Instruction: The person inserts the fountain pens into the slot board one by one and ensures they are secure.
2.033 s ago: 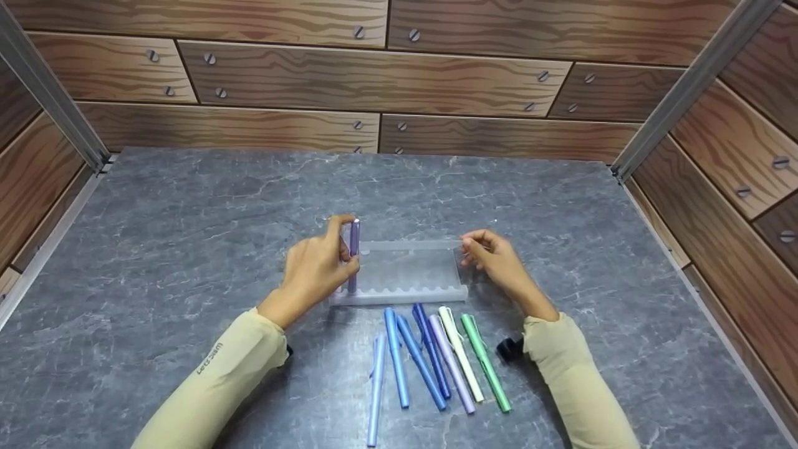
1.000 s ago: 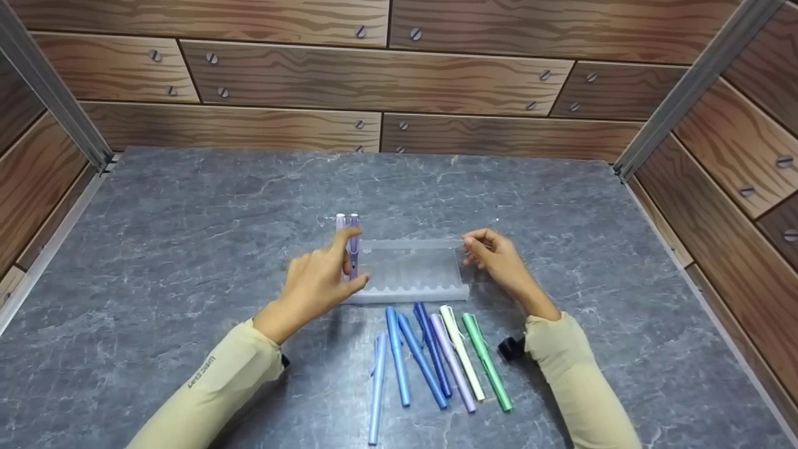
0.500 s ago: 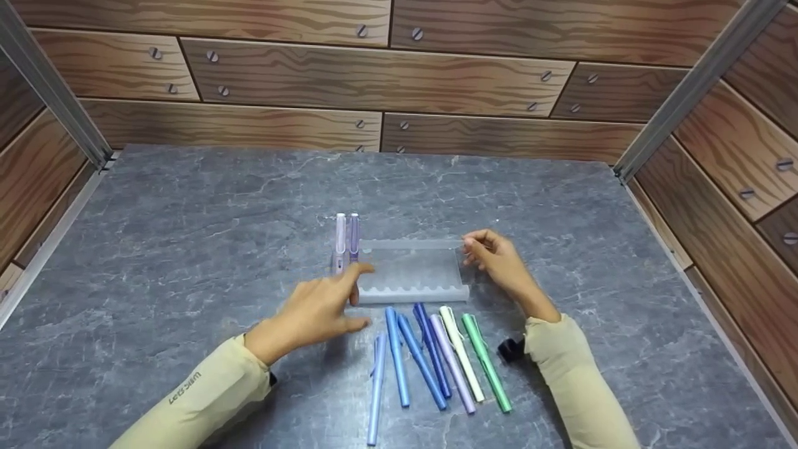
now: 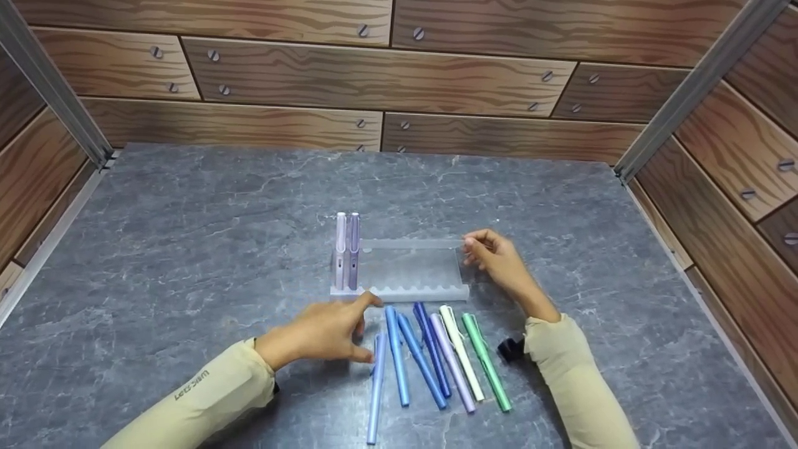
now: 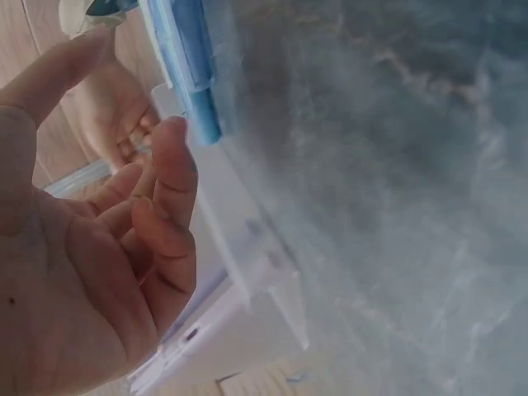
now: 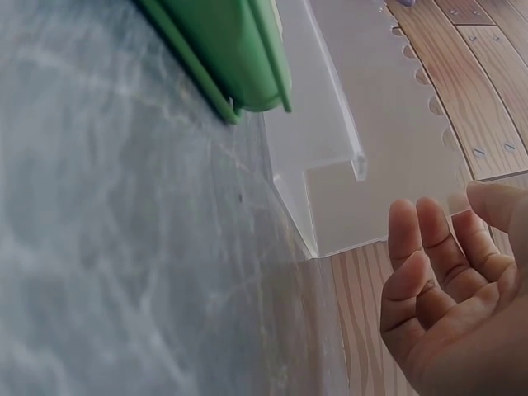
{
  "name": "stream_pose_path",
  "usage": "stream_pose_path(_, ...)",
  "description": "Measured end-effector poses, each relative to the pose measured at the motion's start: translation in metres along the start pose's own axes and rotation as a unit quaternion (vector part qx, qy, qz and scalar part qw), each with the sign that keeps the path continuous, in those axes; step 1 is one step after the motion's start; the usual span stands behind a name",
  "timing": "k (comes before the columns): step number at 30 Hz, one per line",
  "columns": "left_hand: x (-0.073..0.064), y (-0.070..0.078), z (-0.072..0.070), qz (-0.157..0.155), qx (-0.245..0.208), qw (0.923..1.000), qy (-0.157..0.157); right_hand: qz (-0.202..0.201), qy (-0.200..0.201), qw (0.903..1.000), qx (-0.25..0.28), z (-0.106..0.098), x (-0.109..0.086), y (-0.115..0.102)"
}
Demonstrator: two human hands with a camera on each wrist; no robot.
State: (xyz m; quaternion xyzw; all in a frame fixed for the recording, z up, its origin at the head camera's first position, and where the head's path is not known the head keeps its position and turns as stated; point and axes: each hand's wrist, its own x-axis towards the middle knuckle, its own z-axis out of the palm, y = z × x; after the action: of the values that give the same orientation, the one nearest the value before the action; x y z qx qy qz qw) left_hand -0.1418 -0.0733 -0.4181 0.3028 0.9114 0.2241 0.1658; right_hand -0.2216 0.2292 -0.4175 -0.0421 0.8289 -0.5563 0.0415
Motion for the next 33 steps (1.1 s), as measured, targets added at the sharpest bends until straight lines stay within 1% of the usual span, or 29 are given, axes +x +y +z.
stream_pose_path(4, 0.002, -0.001, 0.003, -0.012, -0.001, 0.9996, -0.025, -0.012, -0.003, 0.9999, -0.001, 0.001, -0.002, -0.004)
stream_pose_path(11, 0.003, -0.002, 0.006, -0.014, 0.001, 0.9981, -0.06, -0.011, -0.002, 0.9999, -0.008, 0.002, -0.003, -0.003)
stream_pose_path(18, 0.003, -0.005, 0.009, -0.005, -0.01, 0.9972, -0.074, -0.014, -0.002, 0.9999, -0.007, 0.002, -0.003, -0.004)
stream_pose_path(26, 0.005, -0.006, 0.007, -0.011, -0.024, 0.9954, -0.092, -0.011, 0.001, 0.9999, -0.005, 0.002, -0.002, -0.004)
stream_pose_path(33, 0.008, -0.005, 0.01, -0.022, -0.007, 0.9954, -0.093, -0.01, 0.003, 0.9999, 0.001, -0.001, 0.012, 0.02)
